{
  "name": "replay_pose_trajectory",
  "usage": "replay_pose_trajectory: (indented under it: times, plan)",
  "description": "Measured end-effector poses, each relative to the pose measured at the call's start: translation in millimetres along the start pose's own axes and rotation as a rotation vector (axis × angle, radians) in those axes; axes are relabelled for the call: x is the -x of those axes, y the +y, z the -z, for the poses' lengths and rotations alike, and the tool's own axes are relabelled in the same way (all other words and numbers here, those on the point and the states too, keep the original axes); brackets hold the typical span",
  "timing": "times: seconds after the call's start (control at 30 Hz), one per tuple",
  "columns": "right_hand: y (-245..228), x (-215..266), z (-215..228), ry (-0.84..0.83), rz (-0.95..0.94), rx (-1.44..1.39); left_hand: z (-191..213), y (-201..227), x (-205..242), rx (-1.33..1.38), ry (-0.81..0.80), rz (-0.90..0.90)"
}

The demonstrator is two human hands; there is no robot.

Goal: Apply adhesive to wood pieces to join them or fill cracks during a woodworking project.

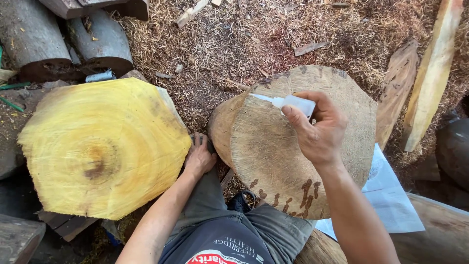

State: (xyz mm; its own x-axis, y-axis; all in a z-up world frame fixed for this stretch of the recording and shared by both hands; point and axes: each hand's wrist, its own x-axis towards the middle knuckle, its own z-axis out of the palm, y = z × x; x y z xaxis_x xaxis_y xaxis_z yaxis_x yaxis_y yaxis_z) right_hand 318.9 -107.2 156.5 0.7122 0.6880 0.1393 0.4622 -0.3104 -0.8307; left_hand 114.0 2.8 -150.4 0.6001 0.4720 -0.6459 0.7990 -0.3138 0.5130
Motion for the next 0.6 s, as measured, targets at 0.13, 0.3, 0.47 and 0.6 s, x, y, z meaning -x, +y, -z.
replay_pose_trajectory:
  times: [0.13,0.3,0.47,0.6]
  plan:
    - [-1.2,-3.1,2.0,-0.004,0.002,0.021,-1.4,-0.5,-3.0,0.009,-0.047,0.031]
    - [2.5,-2.9,5.4,0.031,0.03,-0.028,-7.1,-4.1,-7.8,0.048,-0.037,0.02]
    - [-3.4,-5.3,3.8,0.028,0.092,0.061,-8.8,-5.6,-8.6,-0.016,-0.022,0.019]
    - [-0.2,-10.0,3.7,-0.007,0.081,0.01,-10.7,-6.9,-10.5,0.02,-0.033,0.018]
